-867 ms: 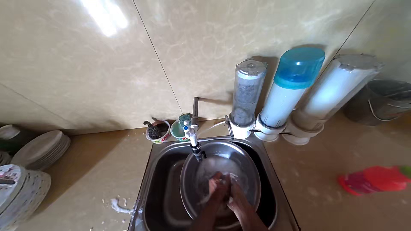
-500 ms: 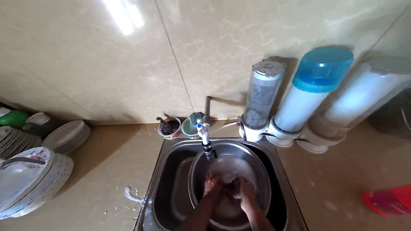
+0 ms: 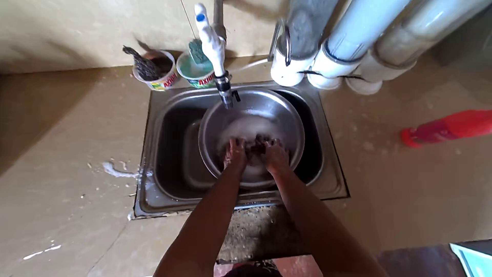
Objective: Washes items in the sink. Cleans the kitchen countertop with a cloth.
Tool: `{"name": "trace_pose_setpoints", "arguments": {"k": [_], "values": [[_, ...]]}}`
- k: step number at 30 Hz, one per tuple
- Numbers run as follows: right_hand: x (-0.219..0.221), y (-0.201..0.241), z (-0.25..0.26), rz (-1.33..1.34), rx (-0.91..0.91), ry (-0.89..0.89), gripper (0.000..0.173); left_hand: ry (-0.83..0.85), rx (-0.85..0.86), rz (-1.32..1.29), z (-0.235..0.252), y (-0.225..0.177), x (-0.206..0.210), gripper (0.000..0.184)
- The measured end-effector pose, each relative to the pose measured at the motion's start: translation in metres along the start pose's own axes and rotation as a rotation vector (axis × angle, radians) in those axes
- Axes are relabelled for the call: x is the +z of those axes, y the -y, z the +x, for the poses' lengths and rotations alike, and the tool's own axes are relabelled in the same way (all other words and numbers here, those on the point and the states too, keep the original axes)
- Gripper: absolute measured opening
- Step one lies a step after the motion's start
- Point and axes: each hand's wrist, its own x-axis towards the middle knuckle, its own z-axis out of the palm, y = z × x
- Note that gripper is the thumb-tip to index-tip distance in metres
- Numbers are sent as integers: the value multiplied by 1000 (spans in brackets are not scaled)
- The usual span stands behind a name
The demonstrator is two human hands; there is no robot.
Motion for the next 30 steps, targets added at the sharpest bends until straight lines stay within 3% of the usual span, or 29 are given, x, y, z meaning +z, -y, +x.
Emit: {"name": "trace_pose_setpoints", "arguments": {"k": [3,6,9,11,13,16,18,20,21,23,25,26,28,30], "values": [[1,-1,-2,65,-18,151,38,37,-20,33,3,3,0,72],[1,-5,2,560,58,51,50,202,91,-4,4,7,-1,66],[3,-14,7,913,190,69,67,127,392,-464,-3,13,-9,31],[-1,-9,3,1099,204,23,52,-8,424,-977,-16,11,-6,27],[-2,-7,5,1274,74,62,31,-112,323,-1390,-20,7,-6,34],[4,-4,2,1413,-344,181,30,-95,153,-1781,-14,-2,-11,47],[12,1,1,1402,-553,30,32,-57,92,-1858,-12,-7,-13,50],[16,4,5,1355,-514,-126,38,-151,49,-1890,-9,-10,-14,33],[16,4,6,1348,-420,-99,44,-227,28,-1900,-9,-13,-15,30],[11,4,5,1390,-235,151,54,-367,93,-1827,-10,-16,-13,33],[10,8,2,1532,-245,372,54,-599,348,-1461,-11,-16,2,28],[12,8,2,1622,-281,405,47,-701,526,-1160,-11,-12,11,29],[18,5,6,1768,-332,374,38,-750,774,-593,-10,-5,17,70],[19,-1,4,1828,-321,261,31,-656,842,-348,-10,-7,15,71]]}}
